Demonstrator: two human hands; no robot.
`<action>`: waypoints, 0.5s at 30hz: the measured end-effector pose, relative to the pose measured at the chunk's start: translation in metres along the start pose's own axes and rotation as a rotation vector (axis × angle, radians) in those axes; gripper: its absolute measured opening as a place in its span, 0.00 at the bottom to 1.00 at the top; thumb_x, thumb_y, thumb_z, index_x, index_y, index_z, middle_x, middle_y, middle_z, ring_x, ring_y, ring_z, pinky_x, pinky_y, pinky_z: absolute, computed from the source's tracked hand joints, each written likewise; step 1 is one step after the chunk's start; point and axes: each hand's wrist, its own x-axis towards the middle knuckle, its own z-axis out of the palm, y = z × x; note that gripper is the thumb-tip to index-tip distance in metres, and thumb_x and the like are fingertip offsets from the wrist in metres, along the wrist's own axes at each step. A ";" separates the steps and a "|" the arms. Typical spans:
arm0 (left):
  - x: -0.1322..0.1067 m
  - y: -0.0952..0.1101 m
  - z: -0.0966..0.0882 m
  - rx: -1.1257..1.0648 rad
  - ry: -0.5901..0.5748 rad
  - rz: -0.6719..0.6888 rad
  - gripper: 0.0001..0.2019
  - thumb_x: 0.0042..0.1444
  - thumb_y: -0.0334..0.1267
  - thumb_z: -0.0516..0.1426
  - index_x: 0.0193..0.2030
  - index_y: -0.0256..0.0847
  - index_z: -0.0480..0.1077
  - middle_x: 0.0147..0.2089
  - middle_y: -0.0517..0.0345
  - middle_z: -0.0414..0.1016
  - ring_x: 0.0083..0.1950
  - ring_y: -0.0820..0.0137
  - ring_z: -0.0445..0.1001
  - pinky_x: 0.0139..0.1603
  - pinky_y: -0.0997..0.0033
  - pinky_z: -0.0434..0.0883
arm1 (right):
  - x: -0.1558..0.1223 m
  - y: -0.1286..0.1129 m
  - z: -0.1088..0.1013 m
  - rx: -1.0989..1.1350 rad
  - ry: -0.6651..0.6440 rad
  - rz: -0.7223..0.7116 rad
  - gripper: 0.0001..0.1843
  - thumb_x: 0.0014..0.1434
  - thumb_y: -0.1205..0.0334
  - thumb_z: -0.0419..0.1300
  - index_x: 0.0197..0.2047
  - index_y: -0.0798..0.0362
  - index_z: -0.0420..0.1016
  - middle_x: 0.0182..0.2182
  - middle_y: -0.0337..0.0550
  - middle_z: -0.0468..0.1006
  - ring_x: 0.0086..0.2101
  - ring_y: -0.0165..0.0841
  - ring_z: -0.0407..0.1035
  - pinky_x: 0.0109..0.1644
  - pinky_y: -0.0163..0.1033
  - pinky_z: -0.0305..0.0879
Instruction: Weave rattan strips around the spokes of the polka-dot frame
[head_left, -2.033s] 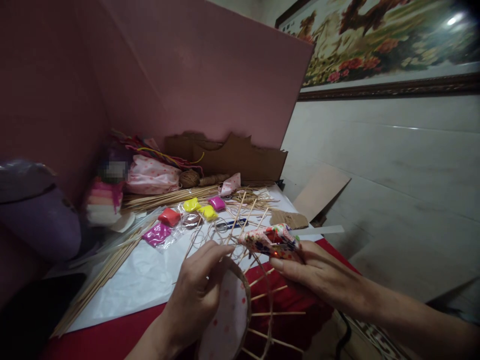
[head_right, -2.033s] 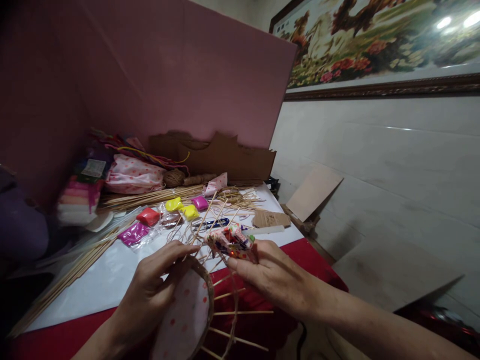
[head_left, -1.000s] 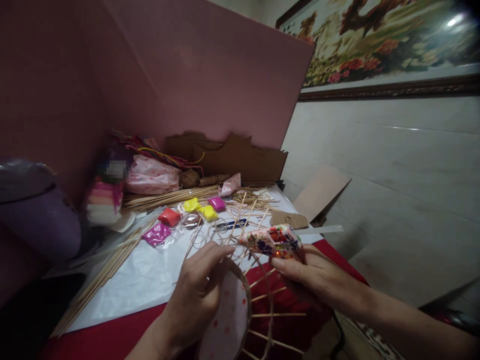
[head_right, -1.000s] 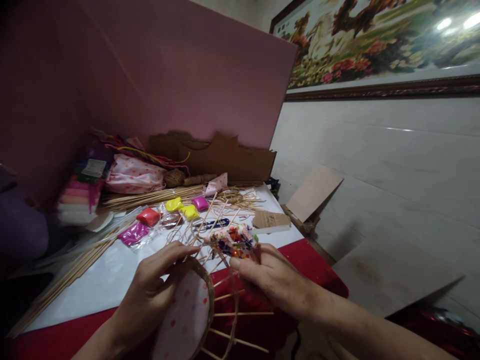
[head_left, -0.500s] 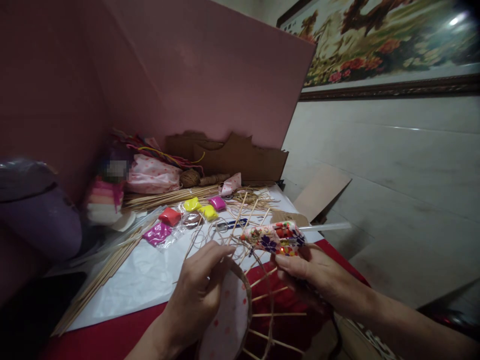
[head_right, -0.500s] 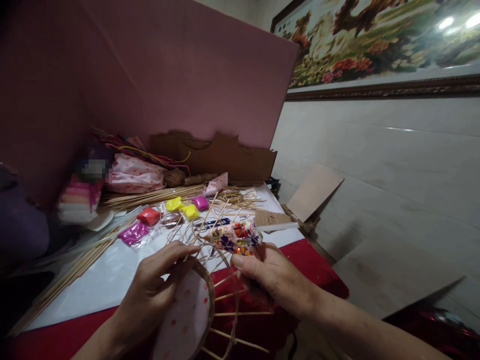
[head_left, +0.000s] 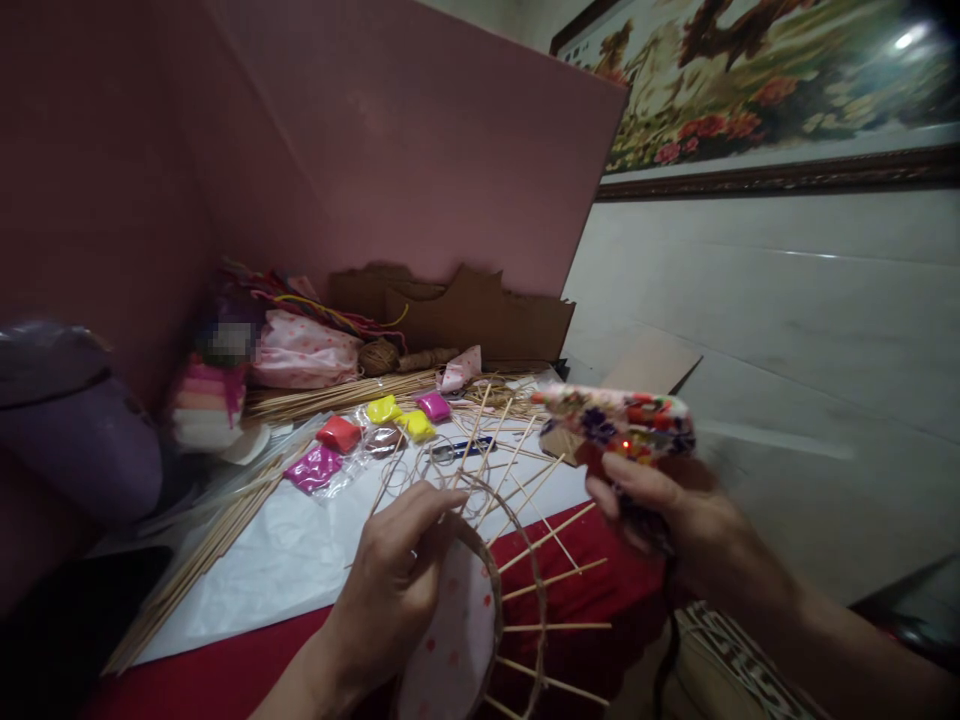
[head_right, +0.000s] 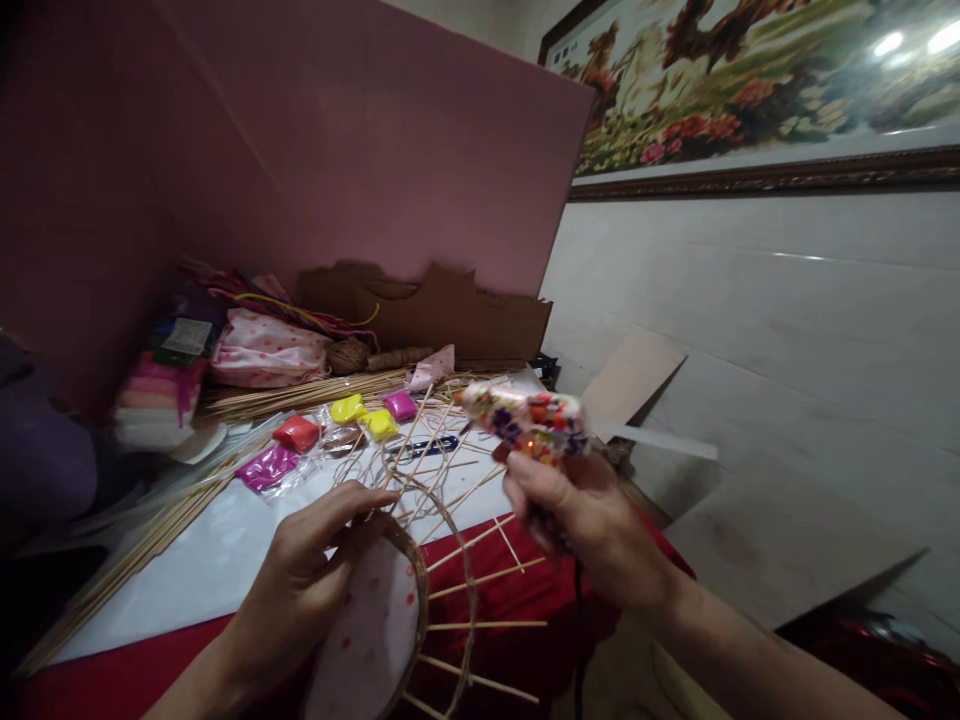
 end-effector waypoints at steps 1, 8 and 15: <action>0.000 0.000 0.000 0.002 0.005 -0.010 0.10 0.58 0.31 0.50 0.44 0.43 0.68 0.34 0.56 0.70 0.33 0.71 0.68 0.30 0.68 0.66 | 0.005 0.001 -0.007 -0.028 0.082 -0.045 0.20 0.58 0.49 0.52 0.22 0.55 0.64 0.16 0.34 0.61 0.15 0.23 0.53 0.18 0.30 0.48; 0.000 -0.002 -0.001 -0.006 0.014 -0.032 0.09 0.58 0.33 0.50 0.43 0.44 0.69 0.35 0.56 0.72 0.35 0.69 0.70 0.30 0.69 0.68 | 0.052 0.070 -0.076 -0.801 0.218 -0.085 0.14 0.57 0.53 0.52 0.43 0.53 0.67 0.32 0.46 0.74 0.32 0.38 0.68 0.32 0.37 0.60; 0.000 -0.005 0.000 0.005 0.023 -0.030 0.09 0.58 0.33 0.51 0.43 0.45 0.69 0.38 0.55 0.73 0.37 0.69 0.71 0.31 0.68 0.69 | 0.061 0.126 -0.098 -1.183 -0.014 -0.089 0.17 0.59 0.60 0.47 0.50 0.56 0.63 0.45 0.52 0.71 0.43 0.40 0.67 0.45 0.42 0.60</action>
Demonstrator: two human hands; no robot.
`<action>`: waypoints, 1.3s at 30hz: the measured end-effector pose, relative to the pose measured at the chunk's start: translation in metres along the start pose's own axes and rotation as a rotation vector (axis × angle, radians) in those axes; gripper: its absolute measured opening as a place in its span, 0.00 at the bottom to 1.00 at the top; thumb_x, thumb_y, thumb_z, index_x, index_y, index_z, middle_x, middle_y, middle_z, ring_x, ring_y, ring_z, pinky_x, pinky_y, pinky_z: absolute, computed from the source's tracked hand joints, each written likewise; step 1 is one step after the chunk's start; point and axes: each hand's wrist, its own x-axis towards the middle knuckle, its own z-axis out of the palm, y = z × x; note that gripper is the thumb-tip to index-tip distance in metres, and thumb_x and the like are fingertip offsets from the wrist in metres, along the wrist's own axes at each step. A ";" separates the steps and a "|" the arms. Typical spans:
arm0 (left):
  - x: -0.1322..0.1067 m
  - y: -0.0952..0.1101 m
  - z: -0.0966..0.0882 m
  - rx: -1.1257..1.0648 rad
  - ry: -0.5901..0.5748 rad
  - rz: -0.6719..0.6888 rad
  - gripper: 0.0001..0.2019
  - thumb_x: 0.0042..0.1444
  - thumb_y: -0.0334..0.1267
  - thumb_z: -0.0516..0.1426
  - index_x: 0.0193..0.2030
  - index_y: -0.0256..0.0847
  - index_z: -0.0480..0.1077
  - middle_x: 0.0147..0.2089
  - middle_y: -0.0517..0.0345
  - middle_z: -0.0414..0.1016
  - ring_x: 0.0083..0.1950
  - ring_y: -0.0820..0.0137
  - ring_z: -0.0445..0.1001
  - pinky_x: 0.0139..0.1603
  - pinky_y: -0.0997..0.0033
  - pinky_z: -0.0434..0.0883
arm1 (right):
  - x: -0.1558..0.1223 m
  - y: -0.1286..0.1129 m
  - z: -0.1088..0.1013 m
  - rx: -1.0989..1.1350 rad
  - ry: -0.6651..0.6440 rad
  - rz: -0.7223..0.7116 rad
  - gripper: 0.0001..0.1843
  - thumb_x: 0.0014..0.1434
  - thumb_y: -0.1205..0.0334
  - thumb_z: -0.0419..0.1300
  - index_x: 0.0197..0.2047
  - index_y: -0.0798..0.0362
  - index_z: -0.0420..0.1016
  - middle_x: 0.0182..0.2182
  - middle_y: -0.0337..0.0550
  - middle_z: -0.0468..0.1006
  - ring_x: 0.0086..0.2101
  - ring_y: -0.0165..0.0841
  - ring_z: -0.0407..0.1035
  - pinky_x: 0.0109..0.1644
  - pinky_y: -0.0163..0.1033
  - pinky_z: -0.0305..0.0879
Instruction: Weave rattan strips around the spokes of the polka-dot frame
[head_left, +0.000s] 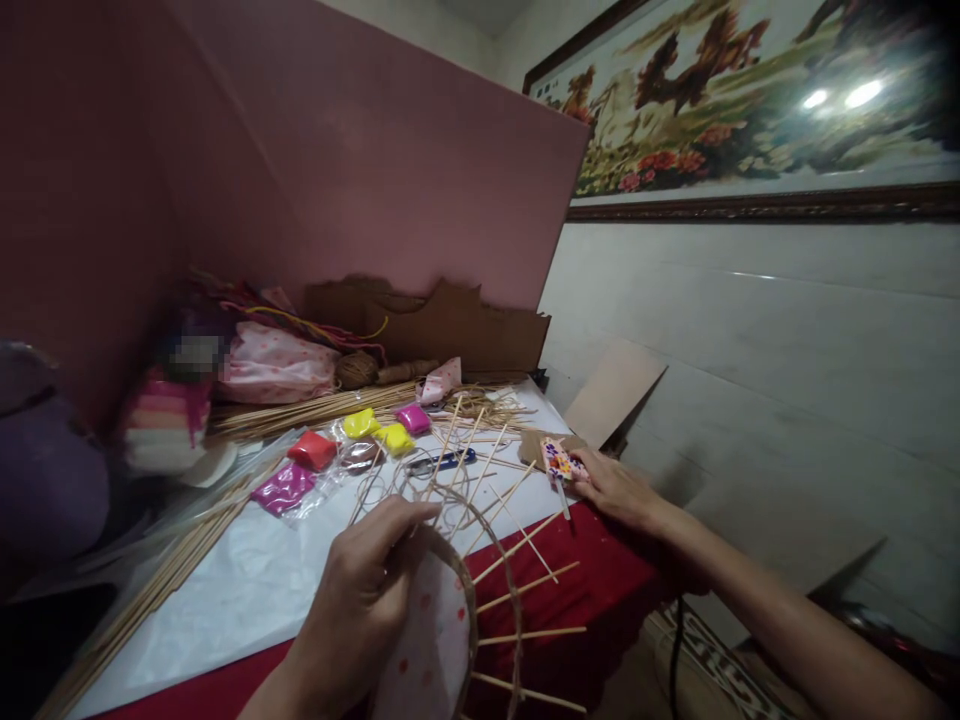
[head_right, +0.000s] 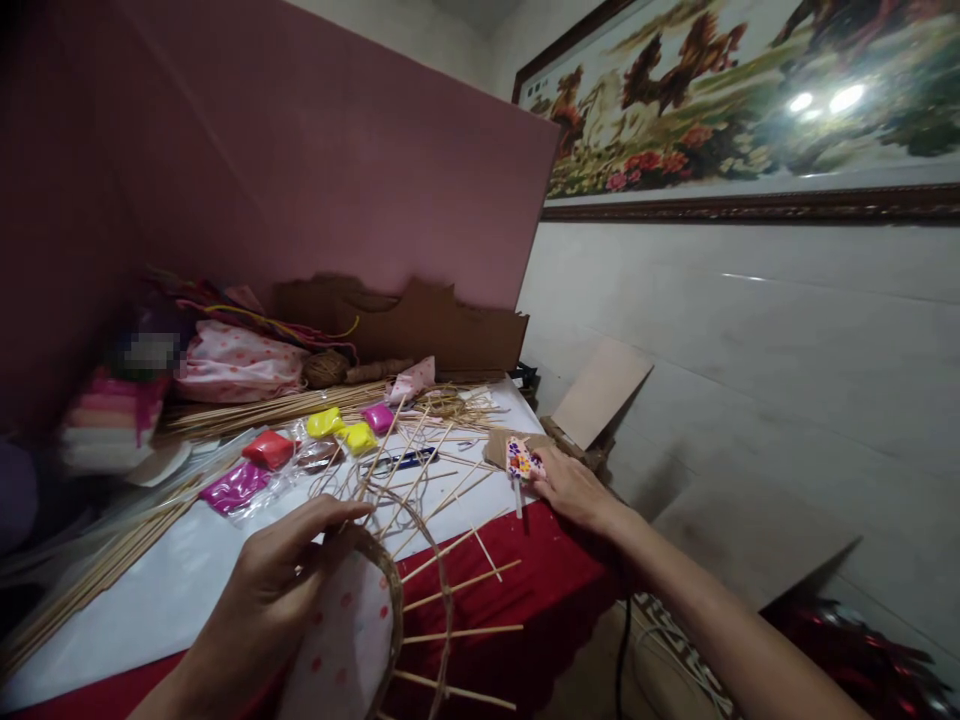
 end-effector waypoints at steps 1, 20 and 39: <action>0.000 0.000 0.000 0.000 -0.003 -0.002 0.09 0.58 0.33 0.51 0.43 0.45 0.69 0.38 0.55 0.73 0.37 0.69 0.71 0.31 0.68 0.69 | 0.001 0.000 -0.001 -0.010 -0.012 -0.023 0.18 0.59 0.59 0.48 0.50 0.56 0.63 0.45 0.52 0.71 0.43 0.40 0.67 0.46 0.42 0.60; 0.001 0.003 0.000 -0.027 -0.037 0.003 0.10 0.58 0.30 0.50 0.44 0.44 0.68 0.32 0.59 0.70 0.32 0.73 0.68 0.31 0.70 0.66 | -0.013 -0.182 -0.033 0.155 0.516 -0.472 0.07 0.54 0.63 0.56 0.37 0.56 0.67 0.35 0.46 0.72 0.42 0.41 0.61 0.46 0.47 0.53; -0.002 0.001 0.001 -0.021 -0.022 -0.022 0.11 0.58 0.31 0.50 0.46 0.44 0.65 0.36 0.59 0.71 0.33 0.73 0.69 0.32 0.70 0.68 | -0.006 -0.188 -0.022 0.297 0.552 -0.453 0.09 0.51 0.72 0.55 0.36 0.53 0.64 0.30 0.41 0.71 0.36 0.37 0.62 0.41 0.44 0.54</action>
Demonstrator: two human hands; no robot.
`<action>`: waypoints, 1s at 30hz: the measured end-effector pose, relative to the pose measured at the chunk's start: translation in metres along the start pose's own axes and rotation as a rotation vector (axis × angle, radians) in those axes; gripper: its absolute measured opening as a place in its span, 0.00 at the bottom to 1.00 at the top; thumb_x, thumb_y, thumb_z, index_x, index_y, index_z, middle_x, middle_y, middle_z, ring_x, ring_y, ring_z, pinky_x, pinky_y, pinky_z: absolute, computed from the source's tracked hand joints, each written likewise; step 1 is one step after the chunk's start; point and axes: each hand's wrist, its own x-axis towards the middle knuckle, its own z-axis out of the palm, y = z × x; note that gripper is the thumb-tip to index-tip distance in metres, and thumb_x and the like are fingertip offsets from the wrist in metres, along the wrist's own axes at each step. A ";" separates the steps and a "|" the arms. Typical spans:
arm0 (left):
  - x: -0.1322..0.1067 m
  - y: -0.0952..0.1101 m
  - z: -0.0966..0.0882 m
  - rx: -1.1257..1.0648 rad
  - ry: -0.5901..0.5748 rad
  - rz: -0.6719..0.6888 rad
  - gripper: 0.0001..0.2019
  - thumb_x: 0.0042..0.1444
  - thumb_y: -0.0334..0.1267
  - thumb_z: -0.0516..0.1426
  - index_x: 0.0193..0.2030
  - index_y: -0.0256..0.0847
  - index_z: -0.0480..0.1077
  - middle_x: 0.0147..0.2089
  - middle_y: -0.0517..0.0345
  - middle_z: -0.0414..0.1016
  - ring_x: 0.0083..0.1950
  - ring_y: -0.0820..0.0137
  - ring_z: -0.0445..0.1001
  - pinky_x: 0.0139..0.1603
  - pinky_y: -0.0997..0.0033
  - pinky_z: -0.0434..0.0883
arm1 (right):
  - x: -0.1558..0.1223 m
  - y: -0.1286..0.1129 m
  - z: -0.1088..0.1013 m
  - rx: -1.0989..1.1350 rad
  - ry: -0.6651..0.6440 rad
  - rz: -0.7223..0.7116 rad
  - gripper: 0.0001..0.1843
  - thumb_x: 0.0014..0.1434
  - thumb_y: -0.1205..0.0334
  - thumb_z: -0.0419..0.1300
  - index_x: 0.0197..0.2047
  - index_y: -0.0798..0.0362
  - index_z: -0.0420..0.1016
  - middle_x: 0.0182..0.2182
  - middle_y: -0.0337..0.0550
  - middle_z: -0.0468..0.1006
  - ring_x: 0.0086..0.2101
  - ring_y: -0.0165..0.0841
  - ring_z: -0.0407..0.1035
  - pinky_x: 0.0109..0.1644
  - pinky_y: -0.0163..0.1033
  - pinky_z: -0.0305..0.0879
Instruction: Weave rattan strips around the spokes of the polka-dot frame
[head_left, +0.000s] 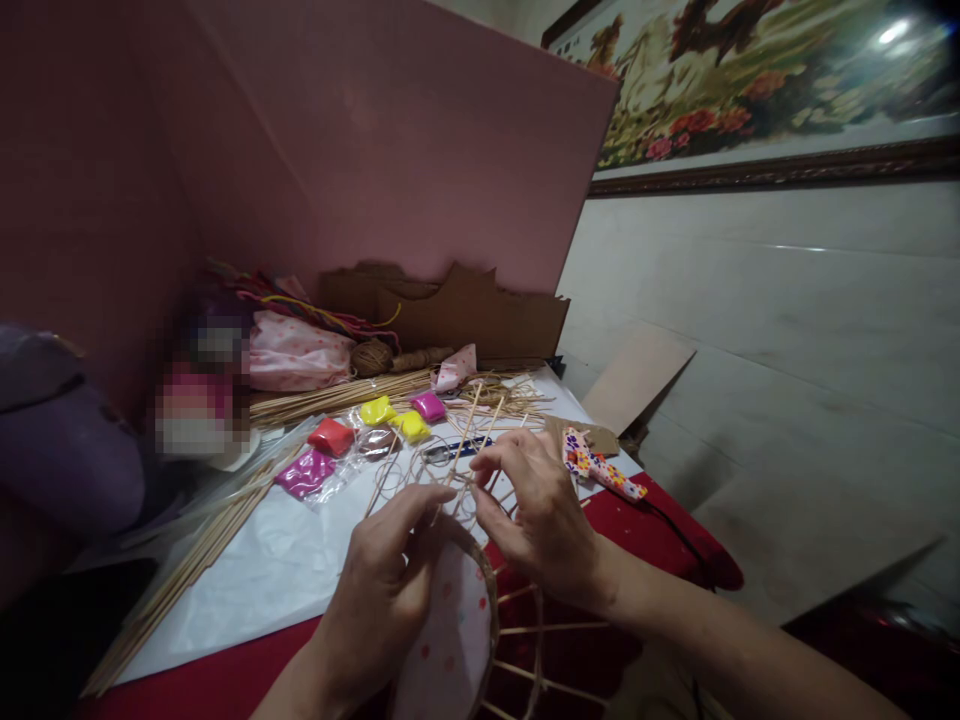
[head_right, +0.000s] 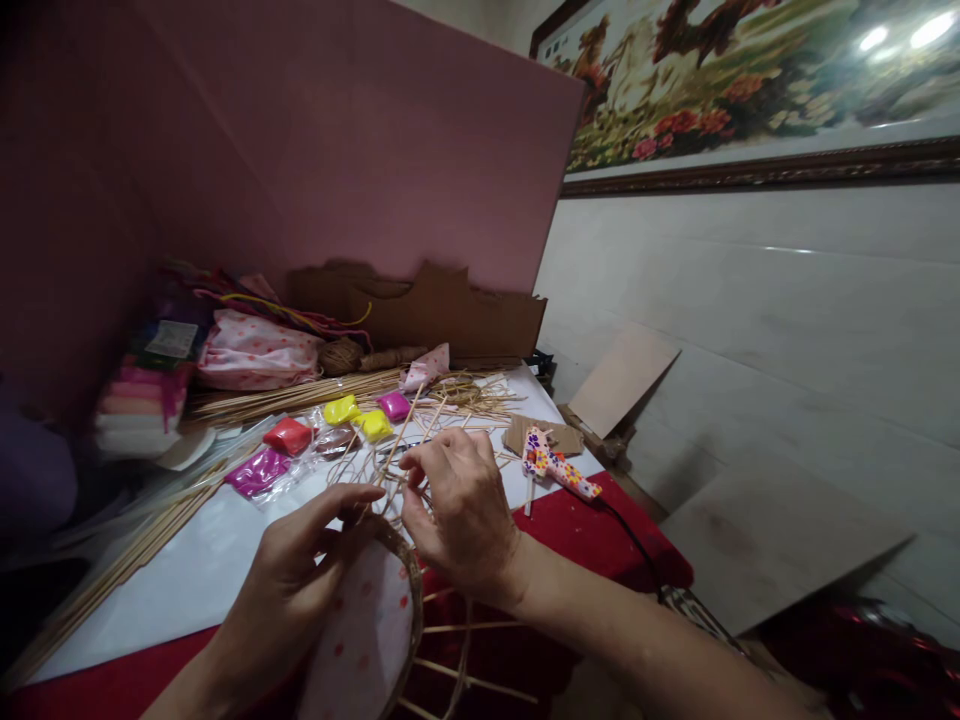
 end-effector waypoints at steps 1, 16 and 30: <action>0.000 0.000 0.000 -0.005 0.001 0.011 0.11 0.58 0.31 0.50 0.46 0.44 0.66 0.36 0.59 0.71 0.33 0.73 0.69 0.32 0.70 0.68 | 0.000 0.000 0.000 0.004 -0.002 0.007 0.09 0.51 0.72 0.55 0.36 0.53 0.64 0.30 0.41 0.71 0.36 0.37 0.62 0.41 0.45 0.54; 0.001 -0.001 -0.002 0.012 -0.073 0.107 0.22 0.56 0.23 0.48 0.55 0.45 0.64 0.33 0.58 0.65 0.33 0.72 0.66 0.31 0.70 0.65 | -0.001 -0.001 0.000 0.032 -0.006 0.042 0.09 0.51 0.71 0.55 0.38 0.53 0.64 0.30 0.42 0.71 0.36 0.38 0.62 0.42 0.45 0.54; 0.000 0.000 -0.002 -0.009 -0.072 0.125 0.21 0.57 0.25 0.48 0.55 0.47 0.64 0.33 0.58 0.66 0.33 0.72 0.65 0.31 0.69 0.65 | -0.002 -0.001 -0.005 0.054 -0.051 0.056 0.12 0.50 0.71 0.55 0.40 0.53 0.65 0.33 0.43 0.71 0.37 0.38 0.62 0.44 0.46 0.54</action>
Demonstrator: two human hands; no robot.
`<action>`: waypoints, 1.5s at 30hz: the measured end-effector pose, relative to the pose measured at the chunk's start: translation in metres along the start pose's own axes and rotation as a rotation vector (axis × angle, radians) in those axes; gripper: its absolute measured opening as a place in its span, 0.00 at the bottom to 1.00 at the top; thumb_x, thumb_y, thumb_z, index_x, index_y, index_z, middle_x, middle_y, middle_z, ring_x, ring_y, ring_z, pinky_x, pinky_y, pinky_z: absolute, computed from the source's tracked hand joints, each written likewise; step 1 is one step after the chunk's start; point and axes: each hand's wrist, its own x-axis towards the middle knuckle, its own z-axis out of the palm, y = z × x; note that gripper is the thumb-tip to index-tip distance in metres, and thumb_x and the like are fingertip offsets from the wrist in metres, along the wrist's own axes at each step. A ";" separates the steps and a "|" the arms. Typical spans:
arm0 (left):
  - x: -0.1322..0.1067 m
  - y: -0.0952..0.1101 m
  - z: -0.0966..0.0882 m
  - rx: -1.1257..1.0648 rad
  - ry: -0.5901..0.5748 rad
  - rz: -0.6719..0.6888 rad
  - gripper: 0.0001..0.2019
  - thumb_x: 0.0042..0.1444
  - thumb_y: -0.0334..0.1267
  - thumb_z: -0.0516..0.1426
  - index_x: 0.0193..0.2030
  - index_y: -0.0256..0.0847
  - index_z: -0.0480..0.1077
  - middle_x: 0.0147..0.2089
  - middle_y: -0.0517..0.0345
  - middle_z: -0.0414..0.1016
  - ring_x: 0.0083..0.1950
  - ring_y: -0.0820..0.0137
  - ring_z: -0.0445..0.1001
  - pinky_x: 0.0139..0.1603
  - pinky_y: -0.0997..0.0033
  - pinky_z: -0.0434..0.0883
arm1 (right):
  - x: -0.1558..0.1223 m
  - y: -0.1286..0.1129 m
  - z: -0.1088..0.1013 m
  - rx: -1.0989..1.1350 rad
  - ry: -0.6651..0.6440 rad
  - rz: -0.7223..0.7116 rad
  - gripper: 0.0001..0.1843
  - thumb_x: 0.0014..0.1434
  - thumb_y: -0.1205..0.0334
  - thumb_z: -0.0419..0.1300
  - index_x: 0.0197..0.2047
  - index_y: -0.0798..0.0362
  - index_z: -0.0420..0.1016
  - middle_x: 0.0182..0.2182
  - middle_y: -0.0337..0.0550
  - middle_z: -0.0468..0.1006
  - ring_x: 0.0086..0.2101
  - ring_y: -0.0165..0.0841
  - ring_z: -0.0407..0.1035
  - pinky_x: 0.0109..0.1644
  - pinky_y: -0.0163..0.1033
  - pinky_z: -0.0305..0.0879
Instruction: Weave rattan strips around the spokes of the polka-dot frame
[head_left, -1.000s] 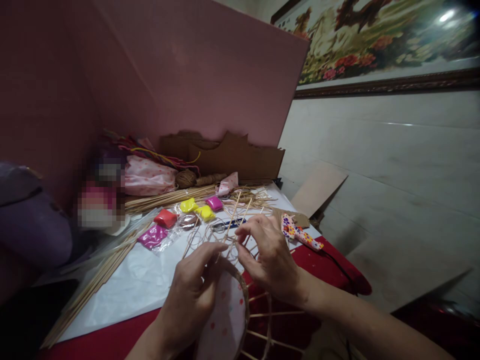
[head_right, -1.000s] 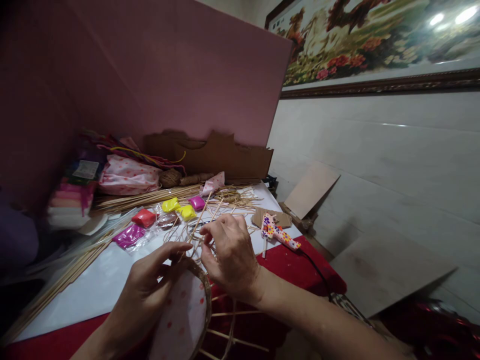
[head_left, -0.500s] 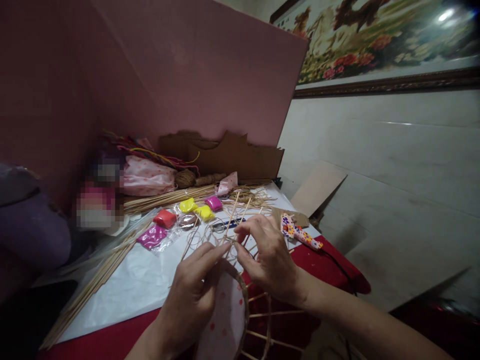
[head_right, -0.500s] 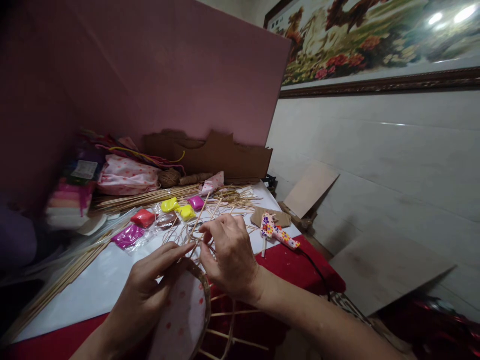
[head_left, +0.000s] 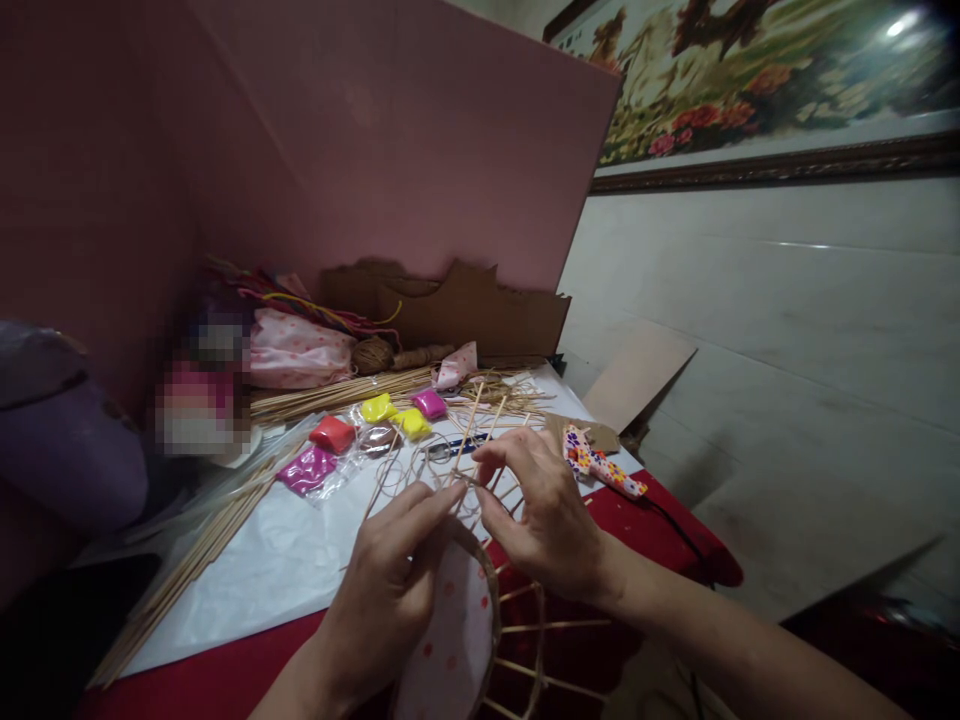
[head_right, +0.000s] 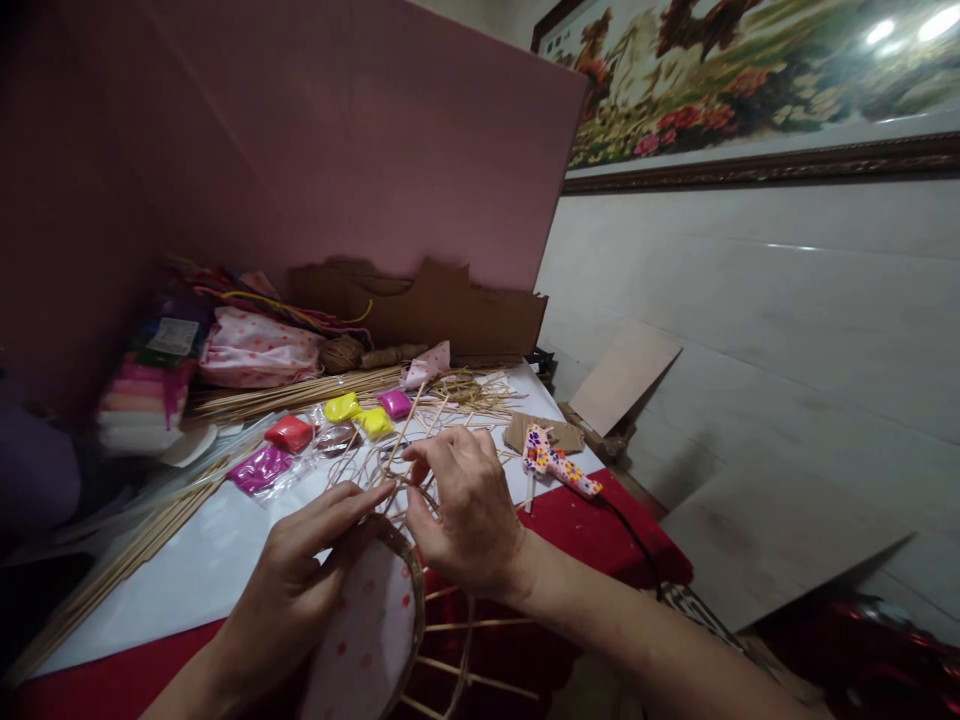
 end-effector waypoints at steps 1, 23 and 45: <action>0.000 0.000 0.000 0.000 -0.003 -0.002 0.21 0.57 0.24 0.48 0.55 0.47 0.64 0.33 0.58 0.66 0.33 0.72 0.65 0.31 0.69 0.65 | 0.000 0.000 -0.001 0.000 -0.002 0.003 0.12 0.49 0.71 0.55 0.40 0.53 0.65 0.33 0.43 0.71 0.37 0.38 0.62 0.44 0.45 0.54; 0.000 0.003 0.001 -0.027 -0.002 -0.034 0.17 0.58 0.27 0.49 0.52 0.46 0.65 0.33 0.59 0.67 0.33 0.72 0.66 0.31 0.70 0.65 | -0.001 -0.005 -0.002 -0.009 0.056 0.004 0.12 0.51 0.70 0.54 0.41 0.53 0.65 0.31 0.42 0.71 0.36 0.37 0.62 0.42 0.45 0.54; 0.002 0.007 0.000 -0.138 0.038 -0.253 0.03 0.58 0.35 0.51 0.34 0.42 0.65 0.30 0.62 0.68 0.30 0.75 0.66 0.28 0.75 0.66 | -0.011 -0.007 -0.012 0.000 0.190 -0.013 0.07 0.56 0.70 0.53 0.38 0.52 0.68 0.36 0.44 0.72 0.41 0.38 0.61 0.47 0.48 0.56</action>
